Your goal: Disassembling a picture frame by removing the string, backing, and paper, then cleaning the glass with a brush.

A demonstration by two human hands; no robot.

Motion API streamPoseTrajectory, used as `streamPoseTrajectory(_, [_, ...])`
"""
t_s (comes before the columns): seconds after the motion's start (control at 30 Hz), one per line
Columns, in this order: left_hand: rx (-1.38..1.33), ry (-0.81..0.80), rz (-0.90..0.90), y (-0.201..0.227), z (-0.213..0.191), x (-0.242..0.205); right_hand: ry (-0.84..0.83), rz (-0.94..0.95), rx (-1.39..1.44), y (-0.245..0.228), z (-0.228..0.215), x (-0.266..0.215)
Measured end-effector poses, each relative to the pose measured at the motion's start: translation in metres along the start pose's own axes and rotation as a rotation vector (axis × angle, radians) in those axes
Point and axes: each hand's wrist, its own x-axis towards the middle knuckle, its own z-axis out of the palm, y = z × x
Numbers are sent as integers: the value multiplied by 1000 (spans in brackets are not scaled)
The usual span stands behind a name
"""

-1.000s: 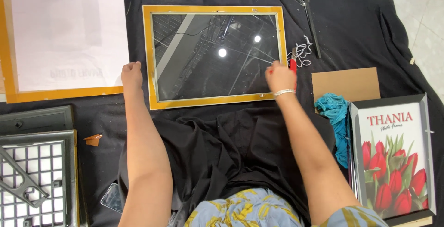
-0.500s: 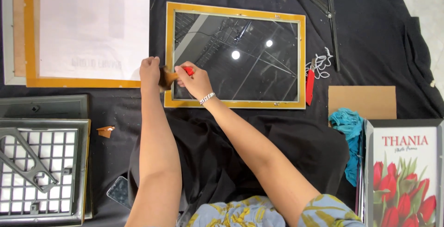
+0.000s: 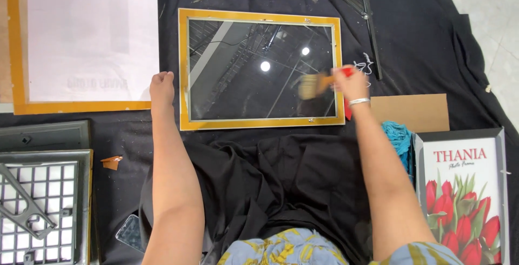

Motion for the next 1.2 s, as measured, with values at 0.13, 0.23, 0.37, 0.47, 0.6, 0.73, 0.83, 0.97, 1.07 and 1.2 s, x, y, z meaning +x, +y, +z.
streamPoseTrajectory(0.13, [-13,-29,3,-2,1,-2,363,-381,-1052,11,-28,23])
streamPoseTrajectory(0.23, [-22,-39,5,9,-2,-12,380,-456,-1113,5,15,31])
streamPoseTrajectory(0.37, [-29,-56,6,18,-7,-26,314,-402,-1057,-29,125,19])
streamPoseTrajectory(0.47, [-5,-94,31,11,-8,-18,148,-388,-887,-82,211,-7])
streamPoseTrajectory(0.6, [23,-83,53,7,-5,-16,-29,-407,-676,-131,296,-28])
streamPoseTrajectory(0.73, [89,-64,48,6,-1,-16,-187,-308,-168,-146,342,-23])
streamPoseTrajectory(0.83, [134,-69,50,11,-2,-19,-241,-160,101,-136,340,-3])
streamPoseTrajectory(0.97, [219,-127,90,-4,5,-8,-196,-82,119,-118,280,27])
streamPoseTrajectory(1.07, [227,-138,82,9,-1,-23,-99,-104,63,-101,197,50])
streamPoseTrajectory(1.2, [227,-144,90,14,-2,-28,18,-138,63,-41,77,105])
